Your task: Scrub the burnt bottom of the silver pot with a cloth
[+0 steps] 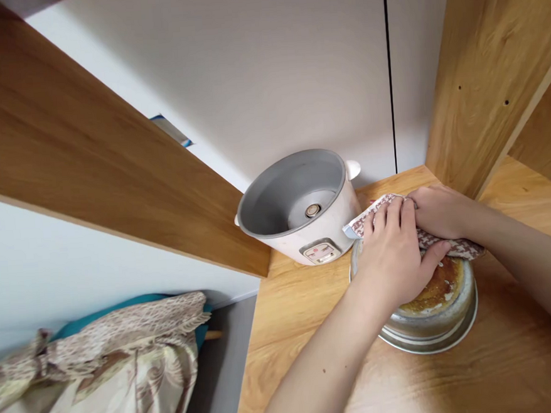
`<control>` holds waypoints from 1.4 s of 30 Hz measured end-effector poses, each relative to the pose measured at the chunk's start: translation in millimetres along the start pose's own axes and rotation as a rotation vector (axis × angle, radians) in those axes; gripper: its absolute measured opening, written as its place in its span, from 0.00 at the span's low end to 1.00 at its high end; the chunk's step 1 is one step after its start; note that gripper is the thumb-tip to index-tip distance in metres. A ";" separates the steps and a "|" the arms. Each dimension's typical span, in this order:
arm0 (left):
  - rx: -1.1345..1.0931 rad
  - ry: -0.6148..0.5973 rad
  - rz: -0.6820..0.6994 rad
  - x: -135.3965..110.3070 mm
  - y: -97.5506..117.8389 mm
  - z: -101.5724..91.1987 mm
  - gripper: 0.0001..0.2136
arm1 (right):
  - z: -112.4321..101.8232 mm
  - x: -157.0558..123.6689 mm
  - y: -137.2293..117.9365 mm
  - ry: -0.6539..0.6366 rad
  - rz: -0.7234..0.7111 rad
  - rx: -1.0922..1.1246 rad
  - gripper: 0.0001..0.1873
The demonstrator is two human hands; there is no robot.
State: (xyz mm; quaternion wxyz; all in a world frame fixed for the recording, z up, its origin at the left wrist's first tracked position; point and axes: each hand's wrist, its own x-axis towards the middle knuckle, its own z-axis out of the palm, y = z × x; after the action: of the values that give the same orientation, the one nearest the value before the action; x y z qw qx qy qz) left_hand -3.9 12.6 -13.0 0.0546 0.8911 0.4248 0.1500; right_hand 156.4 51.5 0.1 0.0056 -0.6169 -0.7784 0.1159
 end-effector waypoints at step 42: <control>-0.064 0.058 0.027 1.0 -5.7 7.8 0.33 | 6.9 7.8 2.8 0.038 0.054 -0.009 0.21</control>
State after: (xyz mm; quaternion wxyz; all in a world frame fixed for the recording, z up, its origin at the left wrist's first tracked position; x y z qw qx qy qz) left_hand -5.1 17.3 -21.5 0.0687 0.8899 0.4089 0.1902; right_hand 156.2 58.4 -8.2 0.0145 -0.6397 -0.7618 0.1009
